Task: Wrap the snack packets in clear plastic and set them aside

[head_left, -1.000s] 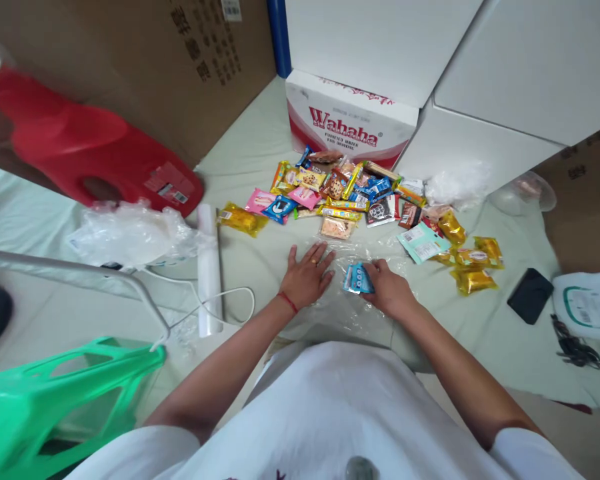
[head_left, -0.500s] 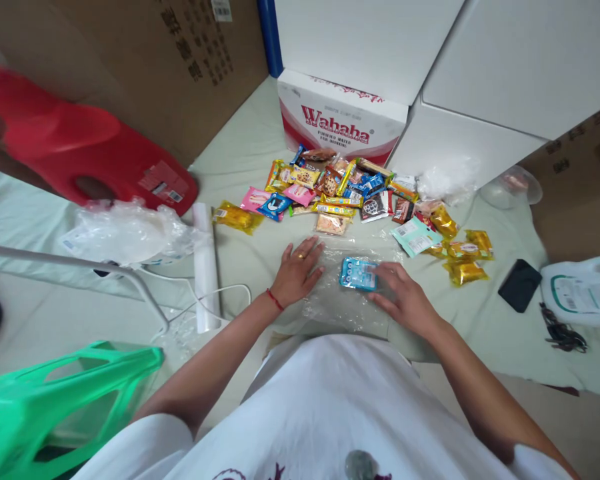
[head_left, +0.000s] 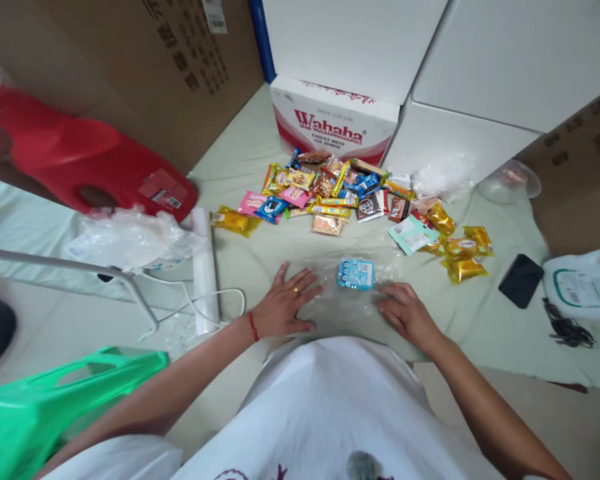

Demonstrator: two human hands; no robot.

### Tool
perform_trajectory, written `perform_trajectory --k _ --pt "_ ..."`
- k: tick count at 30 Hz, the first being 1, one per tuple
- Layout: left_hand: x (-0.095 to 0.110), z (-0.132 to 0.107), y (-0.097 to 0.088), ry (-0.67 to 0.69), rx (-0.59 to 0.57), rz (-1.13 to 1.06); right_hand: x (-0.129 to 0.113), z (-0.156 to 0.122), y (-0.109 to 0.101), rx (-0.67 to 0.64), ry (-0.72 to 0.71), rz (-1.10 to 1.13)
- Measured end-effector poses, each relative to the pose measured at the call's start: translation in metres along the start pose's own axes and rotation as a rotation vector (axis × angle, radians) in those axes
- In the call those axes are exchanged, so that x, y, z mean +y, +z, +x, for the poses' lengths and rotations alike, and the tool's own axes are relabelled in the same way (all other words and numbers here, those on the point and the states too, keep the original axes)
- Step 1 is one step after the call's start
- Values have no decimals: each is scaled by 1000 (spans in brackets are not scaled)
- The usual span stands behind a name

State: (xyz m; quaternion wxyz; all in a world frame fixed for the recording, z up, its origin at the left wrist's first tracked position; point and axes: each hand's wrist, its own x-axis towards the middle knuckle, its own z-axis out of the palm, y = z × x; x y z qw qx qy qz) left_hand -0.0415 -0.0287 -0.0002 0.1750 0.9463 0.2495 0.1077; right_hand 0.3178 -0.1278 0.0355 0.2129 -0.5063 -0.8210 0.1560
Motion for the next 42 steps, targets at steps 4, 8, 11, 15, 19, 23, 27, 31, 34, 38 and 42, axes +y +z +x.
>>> perform_trajectory --k 4,8,11,15,19,23,27,31,34,38,42 --pt "-7 11 -1 -120 13 30 6 34 -33 -94 2 143" --pt "-6 20 -6 -188 8 9 22 70 -50 -195 72 207" --pt "-5 23 -12 -282 27 -23 37 90 -49 -250 106 228" --pt "-10 23 -19 -454 134 -47 52 106 -41 -360 204 265" --pt "-6 4 -20 -514 344 6 63 114 -36 -436 259 281" --pt "25 -15 -13 -194 341 47 70 119 -34 -480 224 278" --pt "48 2 -1 -78 101 20 70 124 -34 -515 211 278" --pt "40 28 4 -259 47 -11 70 124 -36 -513 221 294" --pt "31 37 1 -374 166 -97 73 120 -40 -499 243 334" --pt "24 45 -4 -589 306 -250 79 114 -41 -486 281 393" --pt "22 56 3 -832 356 -199 80 113 -37 -455 285 360"
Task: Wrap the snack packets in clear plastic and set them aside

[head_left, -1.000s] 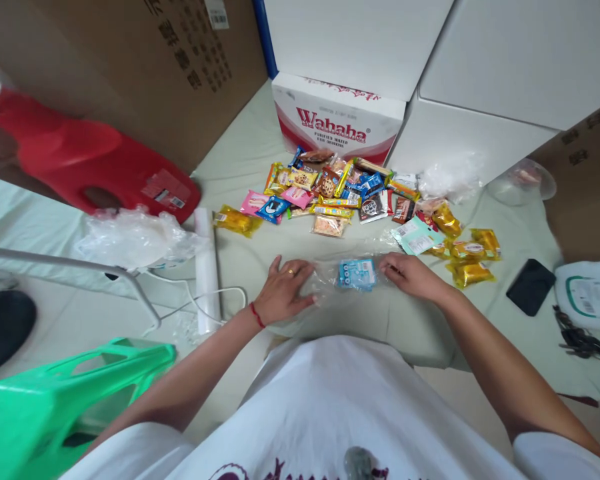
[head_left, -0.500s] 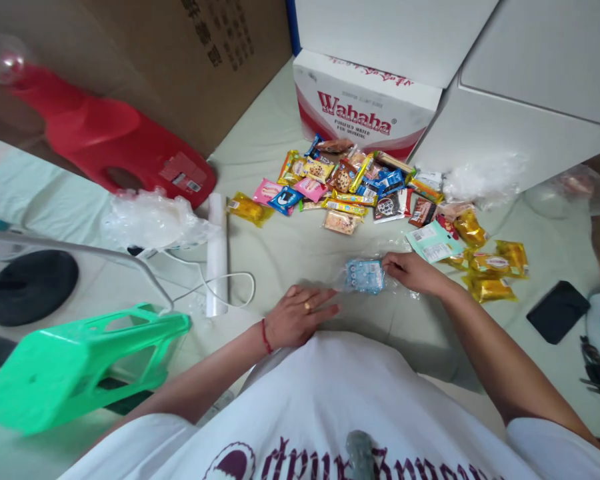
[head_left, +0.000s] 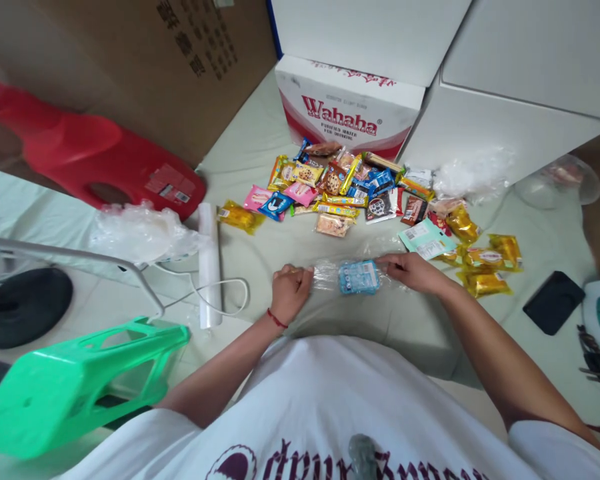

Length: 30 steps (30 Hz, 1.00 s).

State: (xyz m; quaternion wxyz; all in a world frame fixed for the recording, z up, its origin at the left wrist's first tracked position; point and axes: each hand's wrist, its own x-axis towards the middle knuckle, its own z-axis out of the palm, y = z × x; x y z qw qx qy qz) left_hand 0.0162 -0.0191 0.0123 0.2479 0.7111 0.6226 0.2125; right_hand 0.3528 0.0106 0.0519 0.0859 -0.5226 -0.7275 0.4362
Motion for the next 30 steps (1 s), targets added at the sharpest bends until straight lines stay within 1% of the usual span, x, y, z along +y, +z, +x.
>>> perform_trajectory --k 2,5,7,9,11,12,14,15,16,18,20,22,24,26,30 --pt "0 1 6 -34 65 49 0 2 1 3 11 -45" --pt "-2 -2 10 -22 150 25 -1 4 -2 19 47 -128" --pt "-3 -6 10 4 174 -16 -6 6 -4 88 81 -255" --pt "-4 -9 10 21 176 -35 -15 8 -5 198 59 -427" --pt "-4 -10 10 24 179 -27 -27 14 -2 275 -67 -562" --pt "-4 -10 10 26 183 -20 -34 19 1 276 -163 -599" --pt "-4 -10 11 38 198 -8 -46 32 7 218 -356 -630" --pt "-4 -10 12 45 211 -4 -52 41 8 177 -426 -634" --pt "-4 -10 12 51 227 2 -57 50 9 130 -473 -634" --pt "-5 -10 13 60 258 14 -64 69 6 32 -504 -618" --pt "-5 -10 13 62 285 17 -68 85 0 -50 -467 -572" --pt "-5 -9 12 61 299 7 -70 97 -6 -75 -377 -508" --pt "-6 -8 11 60 308 -11 -69 103 -7 -40 -274 -461" --pt "-7 -7 11 63 315 -39 -69 106 -4 -3 -192 -449" --pt "-9 -1 12 90 337 -66 -68 107 4 9 -66 -467"
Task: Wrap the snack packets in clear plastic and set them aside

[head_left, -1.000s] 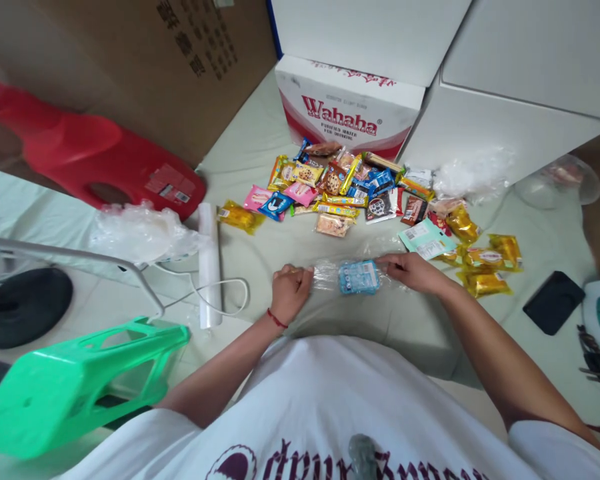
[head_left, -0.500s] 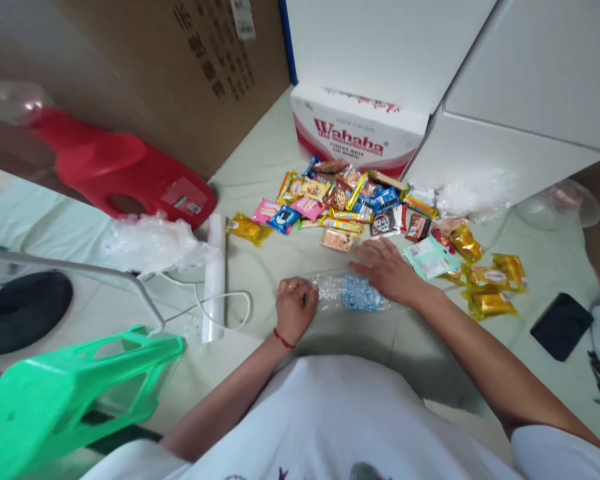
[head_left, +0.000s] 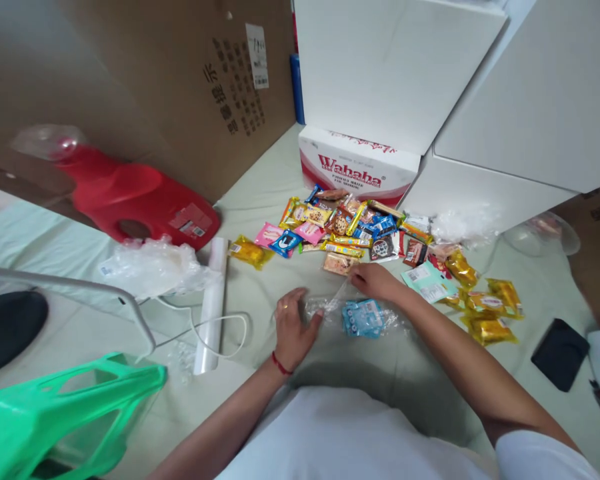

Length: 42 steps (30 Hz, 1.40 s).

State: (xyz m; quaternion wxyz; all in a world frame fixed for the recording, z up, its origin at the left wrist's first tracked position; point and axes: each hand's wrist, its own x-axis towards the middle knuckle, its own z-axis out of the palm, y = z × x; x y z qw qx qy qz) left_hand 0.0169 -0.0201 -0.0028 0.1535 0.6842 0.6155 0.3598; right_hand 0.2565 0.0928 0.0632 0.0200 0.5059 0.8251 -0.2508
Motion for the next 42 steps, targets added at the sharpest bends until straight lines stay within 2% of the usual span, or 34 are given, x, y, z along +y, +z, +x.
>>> perform_trajectory --k 5,8,13,15,17,21,24,26,28,31,34,37,40,42 --pt "4 12 12 71 -50 60 0 3 0 53 96 104" --pt "7 22 19 52 -102 72 -1 7 -1 88 175 103" --pt "9 38 18 -160 -229 90 -7 12 -3 106 365 -69" --pt "8 43 13 -245 -253 79 -8 10 -4 107 385 -127" --pt "7 45 9 -281 -270 48 -8 5 -6 134 282 -173" --pt "7 41 5 -276 -257 -13 -12 -3 -7 209 -186 -252" --pt "9 38 7 -270 -230 -9 -18 4 -4 143 -395 -258" --pt "9 38 9 -263 -231 -4 -21 14 -2 84 -404 -243" --pt "9 42 9 -252 -251 0 -19 25 -1 75 -343 -206" --pt "8 50 7 -237 -305 18 -9 36 -2 133 -262 -102" --pt "7 57 8 -229 -357 41 2 35 -6 190 -222 -28" --pt "7 61 10 -215 -323 54 5 18 -9 238 -183 -29" --pt "5 62 13 -203 -281 -9 -2 -12 -8 273 -154 -75" --pt "2 63 13 -209 -292 -99 -9 -35 -2 257 -198 -122"
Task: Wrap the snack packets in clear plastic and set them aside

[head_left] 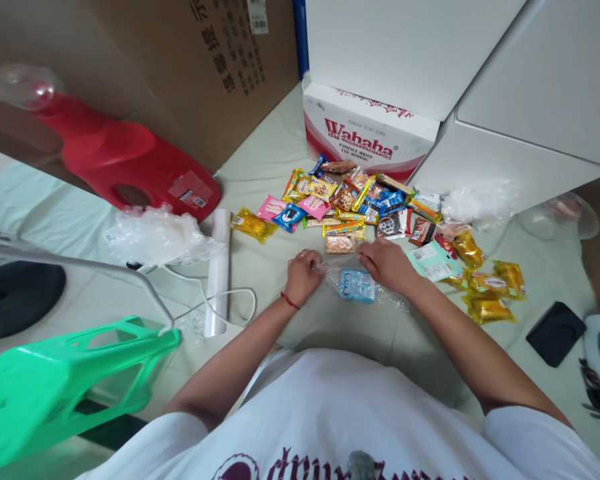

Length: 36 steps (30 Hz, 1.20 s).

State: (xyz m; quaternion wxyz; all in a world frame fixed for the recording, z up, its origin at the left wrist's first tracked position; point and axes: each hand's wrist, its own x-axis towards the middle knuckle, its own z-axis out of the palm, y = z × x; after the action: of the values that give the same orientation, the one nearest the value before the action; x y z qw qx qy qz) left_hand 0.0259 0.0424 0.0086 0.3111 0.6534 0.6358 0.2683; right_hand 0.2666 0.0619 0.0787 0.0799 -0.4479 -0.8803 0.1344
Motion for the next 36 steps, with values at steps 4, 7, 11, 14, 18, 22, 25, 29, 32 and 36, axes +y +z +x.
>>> perform_trajectory --k 4,7,11,14,18,22,25,29,32,36 --pt "-5 7 -10 -51 -57 -48 -21 -40 18 -106 -142 -86" --pt "-8 16 -25 -61 -177 24 -28 -58 41 -183 -174 -111" --pt "-12 26 -50 -55 -520 -185 -27 -68 65 -188 -183 -81" --pt "-12 24 -62 -94 -702 -497 -25 -69 71 -170 -200 -42" --pt "-1 10 -55 -233 -606 -535 -24 -66 69 -188 -194 -9" --pt "28 -9 -24 -201 -466 -494 -26 -61 63 -238 -193 41" --pt "48 -22 2 -153 -496 -441 -26 -67 57 -220 -169 114" --pt "57 -33 24 14 -385 -234 -17 -90 52 -82 -176 413" --pt "58 -41 37 129 -253 86 -8 -107 58 187 127 469" --pt "58 -47 54 105 -77 282 -4 -118 73 442 624 133"
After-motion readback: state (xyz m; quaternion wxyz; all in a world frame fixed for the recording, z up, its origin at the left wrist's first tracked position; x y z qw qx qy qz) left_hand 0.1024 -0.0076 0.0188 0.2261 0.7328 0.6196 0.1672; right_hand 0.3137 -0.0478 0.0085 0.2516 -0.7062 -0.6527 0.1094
